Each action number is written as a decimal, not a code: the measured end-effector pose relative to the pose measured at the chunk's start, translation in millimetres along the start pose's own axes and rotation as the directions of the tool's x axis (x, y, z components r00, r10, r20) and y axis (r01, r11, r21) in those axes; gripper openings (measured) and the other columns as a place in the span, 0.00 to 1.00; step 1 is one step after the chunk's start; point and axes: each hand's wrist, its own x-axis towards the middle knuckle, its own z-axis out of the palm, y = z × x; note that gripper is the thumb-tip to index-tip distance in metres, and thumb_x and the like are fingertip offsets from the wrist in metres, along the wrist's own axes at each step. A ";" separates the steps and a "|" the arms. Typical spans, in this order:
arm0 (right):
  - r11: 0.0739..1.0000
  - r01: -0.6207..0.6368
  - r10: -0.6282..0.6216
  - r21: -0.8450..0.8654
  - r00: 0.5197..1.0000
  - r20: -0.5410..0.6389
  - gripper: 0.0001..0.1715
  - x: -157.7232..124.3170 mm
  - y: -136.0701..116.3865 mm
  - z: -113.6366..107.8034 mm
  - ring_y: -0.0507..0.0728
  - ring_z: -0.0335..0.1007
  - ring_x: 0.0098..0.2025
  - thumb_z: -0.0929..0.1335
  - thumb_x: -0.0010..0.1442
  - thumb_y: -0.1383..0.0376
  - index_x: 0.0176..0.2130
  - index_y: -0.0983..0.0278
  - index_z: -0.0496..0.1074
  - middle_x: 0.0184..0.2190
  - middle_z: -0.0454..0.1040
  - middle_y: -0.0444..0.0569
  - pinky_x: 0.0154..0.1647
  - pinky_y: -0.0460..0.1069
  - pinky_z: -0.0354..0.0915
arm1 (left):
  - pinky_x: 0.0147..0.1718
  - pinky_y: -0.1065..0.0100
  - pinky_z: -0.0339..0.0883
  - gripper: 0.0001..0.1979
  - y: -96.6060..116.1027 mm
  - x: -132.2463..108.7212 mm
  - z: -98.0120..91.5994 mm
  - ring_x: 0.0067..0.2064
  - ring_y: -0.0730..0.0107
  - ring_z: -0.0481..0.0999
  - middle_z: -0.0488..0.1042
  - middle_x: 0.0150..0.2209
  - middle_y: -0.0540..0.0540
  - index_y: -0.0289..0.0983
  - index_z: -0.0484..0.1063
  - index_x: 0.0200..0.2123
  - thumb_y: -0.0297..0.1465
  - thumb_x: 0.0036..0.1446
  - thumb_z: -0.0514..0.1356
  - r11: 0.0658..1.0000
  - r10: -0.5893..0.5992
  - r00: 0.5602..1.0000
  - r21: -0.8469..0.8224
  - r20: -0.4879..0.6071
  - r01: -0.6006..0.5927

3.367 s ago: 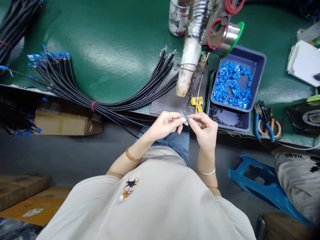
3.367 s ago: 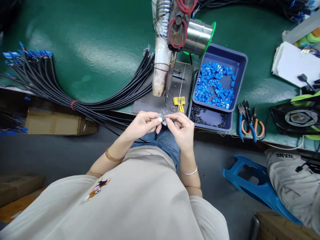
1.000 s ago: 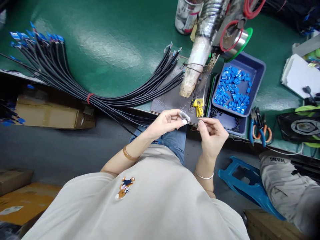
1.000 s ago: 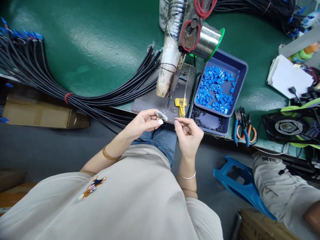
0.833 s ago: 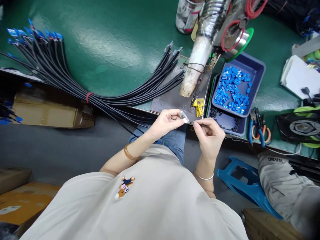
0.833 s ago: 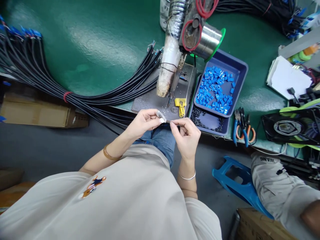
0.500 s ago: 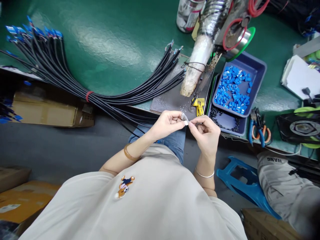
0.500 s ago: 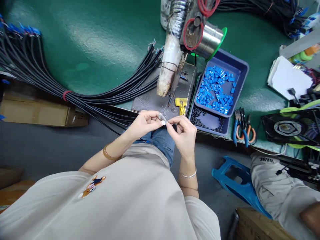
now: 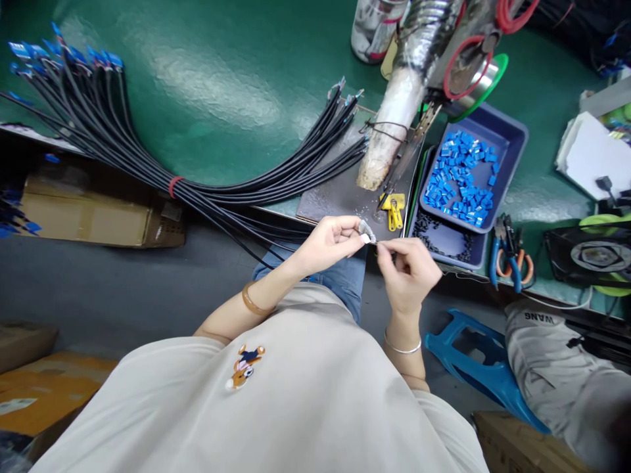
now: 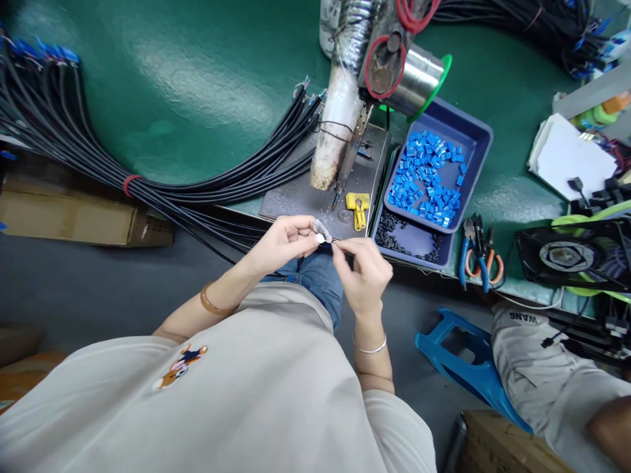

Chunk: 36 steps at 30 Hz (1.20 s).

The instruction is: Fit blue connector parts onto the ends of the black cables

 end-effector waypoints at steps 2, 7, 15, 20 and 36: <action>0.988 -0.139 0.144 0.062 0.987 -0.078 0.02 1.2 -0.9 -0.2 0.46 0.56 0.22 0.72 0.60 0.68 0.35 0.61 0.76 0.30 0.75 0.42 0.23 0.46 0.54 | 0.20 0.76 0.47 0.11 -0.7 -0.7 -0.2 0.21 0.83 0.56 0.61 0.19 0.55 0.33 0.69 0.29 0.35 0.56 0.64 1.000 -0.013 1.000 0.008 -0.010 0.013; 0.963 -0.227 0.227 0.145 0.974 0.020 0.02 5.7 -2.2 2.3 0.46 0.56 0.22 0.71 0.61 0.65 0.35 0.61 0.77 0.31 0.74 0.44 0.23 0.47 0.53 | 0.20 0.76 0.46 0.09 -1.8 -1.1 -1.2 0.21 0.83 0.54 0.59 0.19 0.56 0.34 0.66 0.28 0.32 0.56 0.61 1.000 -0.014 1.000 0.009 -0.003 0.014; 0.981 -0.167 0.162 0.099 0.985 0.053 0.05 7.1 -2.8 6.0 0.45 0.52 0.20 0.72 0.60 0.68 0.32 0.62 0.73 0.30 0.73 0.41 0.22 0.46 0.53 | 0.21 0.77 0.49 0.06 -3.7 0.6 0.8 0.22 0.83 0.56 0.60 0.21 0.56 0.34 0.66 0.27 0.28 0.52 0.61 0.998 0.024 1.000 0.055 -0.004 -0.024; 0.993 0.095 -0.095 -0.063 0.995 0.015 0.06 2.5 -5.7 12.2 0.50 0.71 0.32 0.71 0.59 0.72 0.35 0.61 0.74 0.31 0.76 0.44 0.32 0.46 0.65 | 0.22 0.77 0.51 0.06 -10.6 1.1 0.8 0.23 0.83 0.57 0.59 0.22 0.56 0.34 0.65 0.27 0.27 0.53 0.59 0.993 0.051 0.998 0.105 -0.042 -0.046; 0.713 -0.579 0.531 0.395 0.814 0.234 0.08 3.4 1.3 8.6 0.50 0.65 0.28 0.72 0.56 0.60 0.29 0.62 0.76 0.26 0.73 0.43 0.25 0.45 0.58 | 0.34 0.73 0.69 0.07 -16.4 -2.7 -2.5 0.33 0.74 0.76 0.79 0.33 0.45 0.32 0.78 0.38 0.27 0.61 0.60 0.830 0.383 0.923 0.448 -0.024 -0.333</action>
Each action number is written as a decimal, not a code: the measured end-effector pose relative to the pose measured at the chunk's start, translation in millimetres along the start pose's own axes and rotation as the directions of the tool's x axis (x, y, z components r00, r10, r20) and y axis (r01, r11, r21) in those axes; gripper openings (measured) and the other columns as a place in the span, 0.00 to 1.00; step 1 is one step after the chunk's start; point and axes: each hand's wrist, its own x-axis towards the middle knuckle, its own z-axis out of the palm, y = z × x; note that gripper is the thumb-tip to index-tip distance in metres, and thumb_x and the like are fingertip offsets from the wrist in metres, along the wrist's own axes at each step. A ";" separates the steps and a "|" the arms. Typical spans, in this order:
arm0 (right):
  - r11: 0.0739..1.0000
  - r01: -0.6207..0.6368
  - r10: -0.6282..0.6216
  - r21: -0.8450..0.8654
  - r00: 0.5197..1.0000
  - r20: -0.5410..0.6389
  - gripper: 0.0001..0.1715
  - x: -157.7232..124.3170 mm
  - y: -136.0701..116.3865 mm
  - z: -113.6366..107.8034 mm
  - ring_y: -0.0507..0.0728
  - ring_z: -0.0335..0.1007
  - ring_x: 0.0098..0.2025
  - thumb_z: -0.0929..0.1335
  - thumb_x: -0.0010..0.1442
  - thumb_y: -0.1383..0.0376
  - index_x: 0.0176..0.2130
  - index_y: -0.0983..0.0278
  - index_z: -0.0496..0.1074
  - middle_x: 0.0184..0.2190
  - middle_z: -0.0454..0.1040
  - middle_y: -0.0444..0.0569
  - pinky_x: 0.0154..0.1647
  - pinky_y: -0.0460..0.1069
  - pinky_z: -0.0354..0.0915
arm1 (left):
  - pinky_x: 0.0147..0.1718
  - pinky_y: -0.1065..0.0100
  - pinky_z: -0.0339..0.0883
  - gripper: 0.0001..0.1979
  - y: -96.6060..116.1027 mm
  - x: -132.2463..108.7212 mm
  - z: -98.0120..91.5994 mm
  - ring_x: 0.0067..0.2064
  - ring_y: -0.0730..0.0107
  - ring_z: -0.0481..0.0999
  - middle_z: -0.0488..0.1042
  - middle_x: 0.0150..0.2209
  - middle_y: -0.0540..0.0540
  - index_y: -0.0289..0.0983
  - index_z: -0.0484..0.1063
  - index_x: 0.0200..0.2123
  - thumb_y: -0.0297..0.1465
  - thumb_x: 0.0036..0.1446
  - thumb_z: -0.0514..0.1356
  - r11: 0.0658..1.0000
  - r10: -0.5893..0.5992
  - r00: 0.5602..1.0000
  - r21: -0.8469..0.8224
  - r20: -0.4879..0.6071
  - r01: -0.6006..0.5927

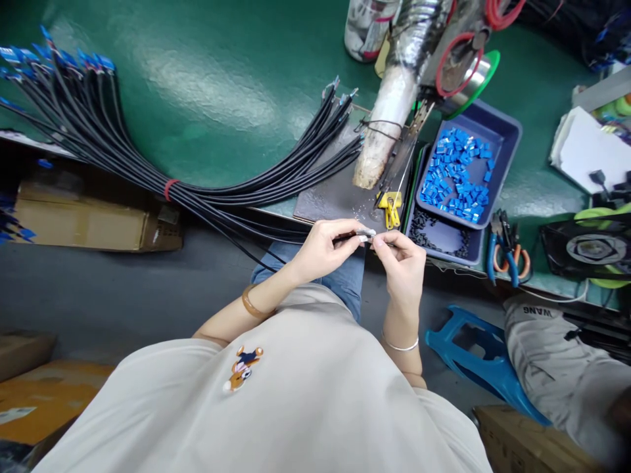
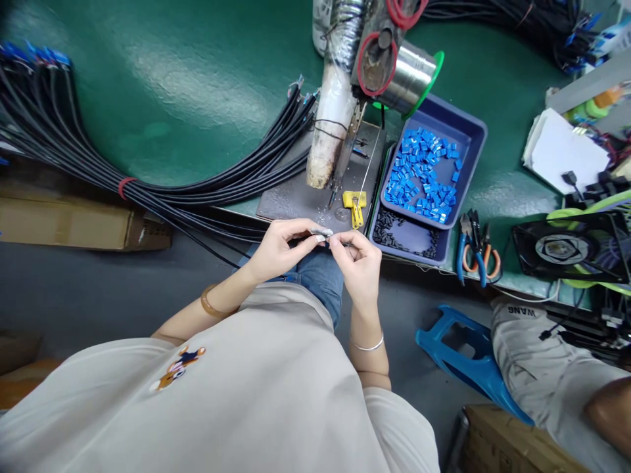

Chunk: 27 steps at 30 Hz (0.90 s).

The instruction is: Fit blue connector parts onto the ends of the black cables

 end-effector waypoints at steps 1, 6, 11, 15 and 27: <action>1.000 -0.007 0.007 0.016 1.000 0.002 0.07 0.7 0.2 -0.3 0.49 0.64 0.28 0.72 0.56 0.61 0.29 0.62 0.76 0.26 0.73 0.43 0.24 0.44 0.58 | 0.33 0.73 0.69 0.07 -0.5 -0.6 -0.4 0.32 0.74 0.76 0.80 0.34 0.45 0.32 0.78 0.39 0.26 0.61 0.59 0.997 0.046 0.999 0.066 -0.008 -0.046; 0.993 -0.066 0.057 0.102 0.995 0.081 0.09 4.7 0.9 -4.5 0.46 0.57 0.22 0.73 0.54 0.60 0.28 0.63 0.76 0.24 0.72 0.42 0.23 0.44 0.56 | 0.39 0.69 0.71 0.11 -4.9 -0.9 -0.9 0.37 0.70 0.79 0.81 0.35 0.43 0.32 0.78 0.40 0.23 0.64 0.55 0.899 0.331 0.943 0.296 0.025 -0.323; 0.986 -0.112 0.096 0.125 0.987 0.130 0.14 8.9 2.0 -8.3 0.46 0.54 0.21 0.73 0.53 0.56 0.27 0.64 0.74 0.22 0.70 0.42 0.22 0.44 0.55 | 0.39 0.68 0.69 0.14 -12.8 -1.1 -0.1 0.38 0.70 0.79 0.82 0.38 0.42 0.34 0.77 0.44 0.22 0.65 0.52 0.762 0.507 0.859 0.427 0.077 -0.488; 0.987 -0.106 0.086 0.117 0.982 0.168 0.15 10.4 4.5 -10.7 0.45 0.51 0.20 0.74 0.51 0.55 0.27 0.64 0.73 0.20 0.66 0.40 0.20 0.44 0.53 | 0.38 0.68 0.69 0.15 -15.8 -2.2 -0.2 0.38 0.70 0.79 0.82 0.41 0.41 0.35 0.77 0.46 0.22 0.65 0.51 0.723 0.532 0.841 0.465 0.097 -0.511; 0.494 0.684 -0.625 -0.537 0.708 0.328 0.06 2.9 -4.3 -17.1 0.49 0.71 0.31 0.67 0.62 0.72 0.35 0.61 0.71 0.30 0.75 0.44 0.31 0.44 0.64 | 0.22 0.76 0.57 0.06 14.5 -0.9 -2.3 0.21 0.80 0.64 0.67 0.20 0.53 0.34 0.67 0.27 0.28 0.56 0.59 0.935 -0.292 0.941 -0.156 0.173 0.318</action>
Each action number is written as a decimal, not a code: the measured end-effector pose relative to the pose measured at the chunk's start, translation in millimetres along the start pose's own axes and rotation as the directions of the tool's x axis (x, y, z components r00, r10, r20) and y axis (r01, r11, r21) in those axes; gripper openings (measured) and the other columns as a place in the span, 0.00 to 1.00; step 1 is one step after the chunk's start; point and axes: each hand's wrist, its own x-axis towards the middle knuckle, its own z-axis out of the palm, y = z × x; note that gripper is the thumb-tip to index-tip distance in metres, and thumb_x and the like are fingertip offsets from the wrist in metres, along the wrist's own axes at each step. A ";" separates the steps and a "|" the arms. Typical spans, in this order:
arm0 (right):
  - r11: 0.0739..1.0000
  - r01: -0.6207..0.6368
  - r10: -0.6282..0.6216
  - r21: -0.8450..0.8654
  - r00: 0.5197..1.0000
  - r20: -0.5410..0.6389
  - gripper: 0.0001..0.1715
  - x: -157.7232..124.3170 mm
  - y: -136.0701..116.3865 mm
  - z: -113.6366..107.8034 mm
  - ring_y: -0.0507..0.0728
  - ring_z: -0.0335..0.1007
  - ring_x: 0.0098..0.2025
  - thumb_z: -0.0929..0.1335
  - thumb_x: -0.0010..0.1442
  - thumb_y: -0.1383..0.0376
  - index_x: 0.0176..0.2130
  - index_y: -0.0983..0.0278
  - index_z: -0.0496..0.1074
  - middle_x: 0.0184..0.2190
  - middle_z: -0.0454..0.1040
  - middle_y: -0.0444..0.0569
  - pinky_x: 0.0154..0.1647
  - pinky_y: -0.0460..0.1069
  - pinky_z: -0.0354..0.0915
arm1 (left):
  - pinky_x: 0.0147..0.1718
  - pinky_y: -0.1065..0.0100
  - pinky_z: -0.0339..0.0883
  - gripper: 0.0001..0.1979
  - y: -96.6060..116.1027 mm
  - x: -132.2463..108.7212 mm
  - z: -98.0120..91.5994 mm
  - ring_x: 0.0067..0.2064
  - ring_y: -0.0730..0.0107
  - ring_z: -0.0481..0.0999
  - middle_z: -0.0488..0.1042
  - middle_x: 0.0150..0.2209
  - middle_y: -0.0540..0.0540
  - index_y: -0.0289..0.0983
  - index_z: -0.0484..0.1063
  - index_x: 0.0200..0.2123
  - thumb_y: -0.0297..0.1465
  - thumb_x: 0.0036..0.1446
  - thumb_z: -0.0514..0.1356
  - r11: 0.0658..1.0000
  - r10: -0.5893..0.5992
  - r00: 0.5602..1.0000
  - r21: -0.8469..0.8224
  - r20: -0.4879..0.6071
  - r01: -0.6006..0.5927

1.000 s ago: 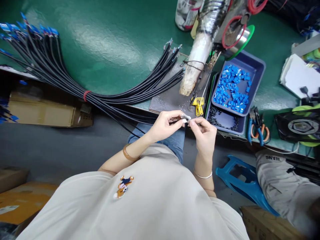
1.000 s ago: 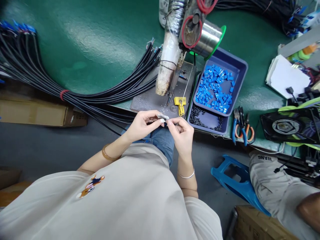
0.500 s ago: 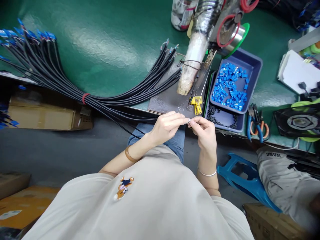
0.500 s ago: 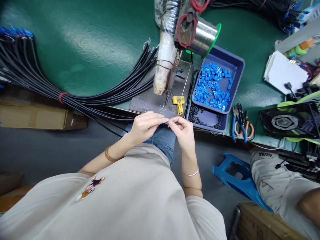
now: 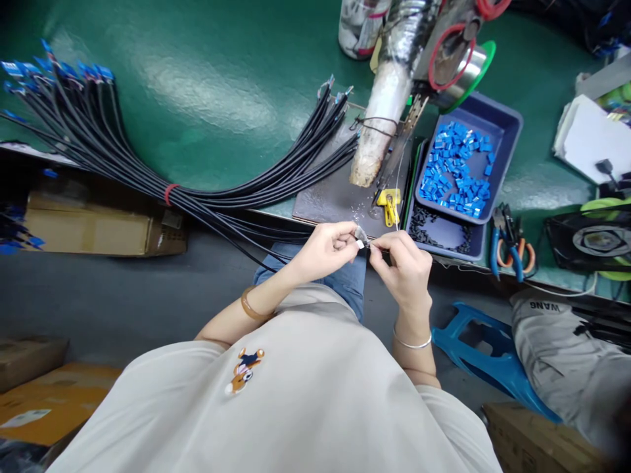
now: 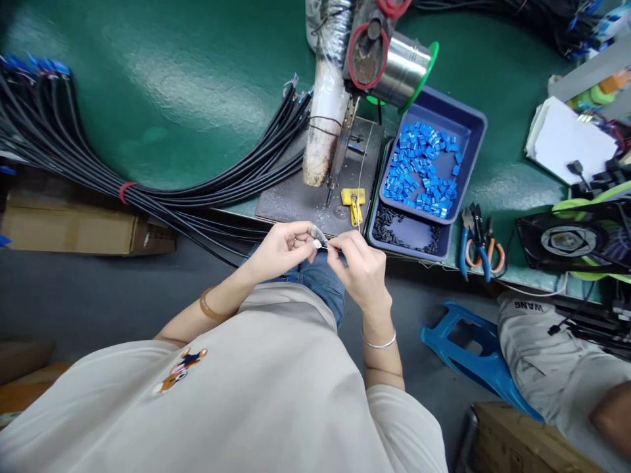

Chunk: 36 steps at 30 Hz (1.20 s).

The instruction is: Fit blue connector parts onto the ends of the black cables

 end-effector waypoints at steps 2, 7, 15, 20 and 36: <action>0.996 0.080 -0.081 -0.048 0.997 -0.002 0.07 0.0 1.4 0.3 0.49 0.71 0.31 0.67 0.61 0.73 0.37 0.62 0.70 0.31 0.76 0.44 0.30 0.44 0.64 | 0.21 0.77 0.53 0.06 2.1 2.7 -2.7 0.20 0.82 0.60 0.63 0.19 0.55 0.34 0.65 0.26 0.28 0.53 0.60 0.984 -0.091 0.994 -0.150 0.059 0.099; 0.983 -0.134 0.147 0.123 0.983 -0.106 0.04 -2.9 -0.7 5.0 0.49 0.67 0.27 0.69 0.62 0.69 0.35 0.61 0.74 0.30 0.75 0.44 0.25 0.46 0.59 | 0.18 0.77 0.45 0.11 1.3 7.1 -4.9 0.19 0.85 0.53 0.58 0.17 0.58 0.33 0.67 0.26 0.33 0.52 0.65 0.945 -0.134 0.989 -0.294 0.065 0.147; 0.755 -0.467 0.555 0.460 0.829 -0.070 0.07 -5.2 -11.4 13.0 0.47 0.58 0.23 0.71 0.61 0.61 0.33 0.62 0.76 0.29 0.72 0.43 0.21 0.46 0.53 | 0.18 0.76 0.43 0.16 -3.3 8.0 -3.9 0.19 0.85 0.53 0.62 0.18 0.56 0.34 0.66 0.27 0.38 0.52 0.67 0.939 -0.126 0.991 -0.318 0.035 0.130; 0.885 -0.368 0.403 0.284 0.912 -0.072 0.03 -1.9 -13.8 10.8 0.48 0.61 0.23 0.71 0.61 0.65 0.34 0.61 0.76 0.31 0.74 0.44 0.24 0.47 0.59 | 0.19 0.77 0.46 0.14 -4.6 8.4 -4.2 0.20 0.84 0.56 0.62 0.18 0.56 0.34 0.66 0.26 0.35 0.53 0.66 0.953 -0.106 0.994 -0.283 0.032 0.111; 0.960 0.186 -0.180 -0.210 0.983 0.048 0.06 -3.4 9.0 5.5 0.48 0.72 0.27 0.68 0.62 0.71 0.38 0.60 0.74 0.34 0.81 0.44 0.27 0.46 0.61 | 0.19 0.78 0.49 0.11 -10.7 8.0 1.4 0.20 0.85 0.57 0.61 0.18 0.57 0.34 0.67 0.27 0.31 0.50 0.67 0.961 -0.136 0.990 -0.251 -0.045 0.120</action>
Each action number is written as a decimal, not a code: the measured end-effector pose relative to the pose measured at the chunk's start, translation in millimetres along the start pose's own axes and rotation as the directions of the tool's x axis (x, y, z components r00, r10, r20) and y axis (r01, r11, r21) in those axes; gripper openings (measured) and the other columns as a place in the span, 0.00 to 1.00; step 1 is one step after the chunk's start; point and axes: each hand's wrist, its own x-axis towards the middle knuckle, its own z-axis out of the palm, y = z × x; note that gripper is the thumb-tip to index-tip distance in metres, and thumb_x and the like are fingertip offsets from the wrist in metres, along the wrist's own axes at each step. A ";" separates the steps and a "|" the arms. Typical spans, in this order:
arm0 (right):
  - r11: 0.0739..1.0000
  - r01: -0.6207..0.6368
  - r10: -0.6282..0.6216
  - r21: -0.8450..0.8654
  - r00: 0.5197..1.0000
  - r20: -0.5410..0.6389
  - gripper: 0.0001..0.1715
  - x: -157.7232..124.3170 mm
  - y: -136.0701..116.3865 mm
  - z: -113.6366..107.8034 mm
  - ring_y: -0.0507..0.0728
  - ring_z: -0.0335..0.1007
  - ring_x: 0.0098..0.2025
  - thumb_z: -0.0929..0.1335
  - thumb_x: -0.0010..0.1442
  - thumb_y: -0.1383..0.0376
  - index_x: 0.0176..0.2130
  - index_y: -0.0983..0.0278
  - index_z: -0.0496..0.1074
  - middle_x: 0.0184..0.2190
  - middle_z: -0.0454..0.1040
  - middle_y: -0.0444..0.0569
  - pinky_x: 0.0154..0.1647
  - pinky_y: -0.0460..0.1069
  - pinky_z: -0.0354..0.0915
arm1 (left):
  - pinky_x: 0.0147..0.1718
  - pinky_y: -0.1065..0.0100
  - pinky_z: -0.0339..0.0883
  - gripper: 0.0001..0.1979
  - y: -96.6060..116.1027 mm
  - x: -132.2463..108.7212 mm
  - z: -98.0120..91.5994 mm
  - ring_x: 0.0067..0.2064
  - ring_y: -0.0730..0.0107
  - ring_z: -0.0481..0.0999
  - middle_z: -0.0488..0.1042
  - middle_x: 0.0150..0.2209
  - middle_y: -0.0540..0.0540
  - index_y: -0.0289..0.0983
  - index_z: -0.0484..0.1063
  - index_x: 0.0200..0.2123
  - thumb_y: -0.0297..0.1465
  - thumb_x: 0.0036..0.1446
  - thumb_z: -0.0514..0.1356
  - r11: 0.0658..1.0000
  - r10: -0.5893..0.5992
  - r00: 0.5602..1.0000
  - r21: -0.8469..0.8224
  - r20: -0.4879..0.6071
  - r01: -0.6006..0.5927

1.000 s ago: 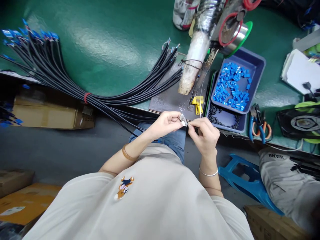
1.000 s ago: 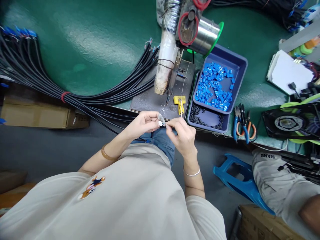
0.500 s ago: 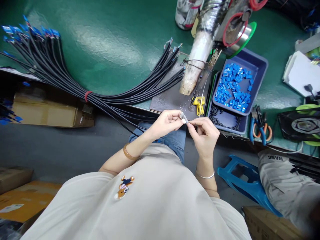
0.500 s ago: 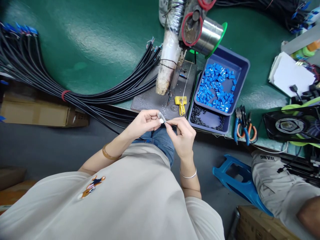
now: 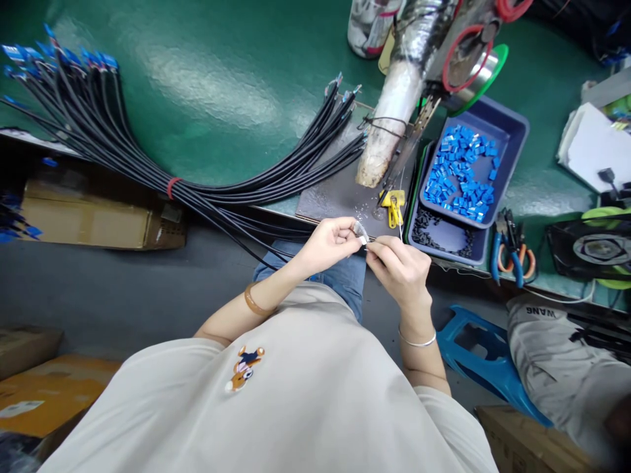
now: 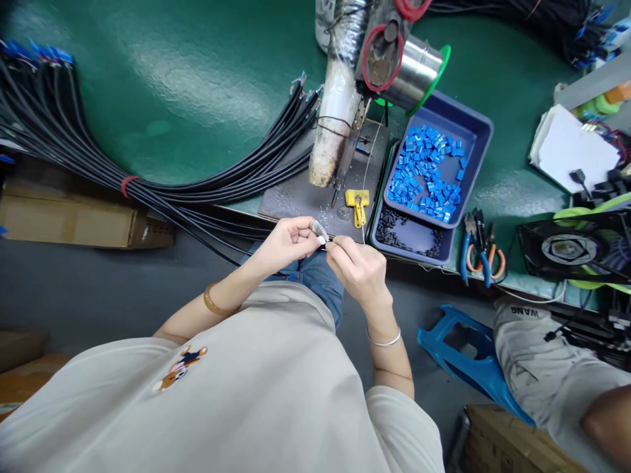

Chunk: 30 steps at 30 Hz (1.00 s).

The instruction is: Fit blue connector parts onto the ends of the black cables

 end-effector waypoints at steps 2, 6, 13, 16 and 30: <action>0.997 -0.046 0.049 0.068 0.997 -0.051 0.08 -0.5 -1.4 3.8 0.48 0.74 0.29 0.69 0.61 0.72 0.40 0.60 0.74 0.34 0.80 0.45 0.29 0.45 0.63 | 0.18 0.77 0.47 0.12 0.6 0.0 -0.4 0.19 0.85 0.55 0.59 0.18 0.58 0.34 0.67 0.27 0.32 0.49 0.68 0.999 -0.016 1.000 -0.034 -0.020 0.015; 0.940 -0.203 0.236 0.273 0.967 -0.093 0.09 -1.0 -9.1 7.5 0.49 0.73 0.30 0.70 0.60 0.72 0.40 0.60 0.76 0.33 0.79 0.45 0.29 0.45 0.64 | 0.18 0.77 0.44 0.14 3.8 0.0 -1.5 0.18 0.86 0.52 0.58 0.16 0.59 0.34 0.66 0.26 0.33 0.49 0.68 0.997 -0.030 0.999 -0.067 -0.027 0.028; 0.594 -0.568 0.691 0.569 0.723 0.000 0.08 -0.1 -17.7 2.9 0.48 0.60 0.22 0.70 0.63 0.61 0.36 0.61 0.79 0.28 0.72 0.43 0.22 0.47 0.54 | 0.19 0.77 0.46 0.12 6.3 -0.1 3.2 0.20 0.86 0.52 0.58 0.18 0.58 0.33 0.68 0.26 0.31 0.48 0.69 0.995 0.027 0.999 -0.098 -0.035 -0.031; 0.560 -0.584 0.679 0.588 0.730 0.078 0.07 3.1 -18.9 1.3 0.48 0.58 0.23 0.70 0.63 0.61 0.37 0.61 0.79 0.28 0.72 0.43 0.24 0.47 0.55 | 0.21 0.77 0.50 0.09 5.8 0.3 5.0 0.22 0.85 0.55 0.61 0.21 0.57 0.32 0.68 0.26 0.28 0.48 0.67 0.994 0.078 0.997 -0.074 -0.026 -0.080; 0.739 -0.536 0.544 0.409 0.832 0.108 0.06 4.1 -17.3 -0.2 0.47 0.62 0.24 0.66 0.67 0.63 0.36 0.61 0.69 0.30 0.71 0.42 0.26 0.46 0.59 | 0.25 0.77 0.55 0.06 0.0 -2.5 4.1 0.25 0.82 0.60 0.62 0.24 0.54 0.33 0.67 0.27 0.28 0.51 0.62 0.979 0.175 0.984 0.115 -0.022 -0.171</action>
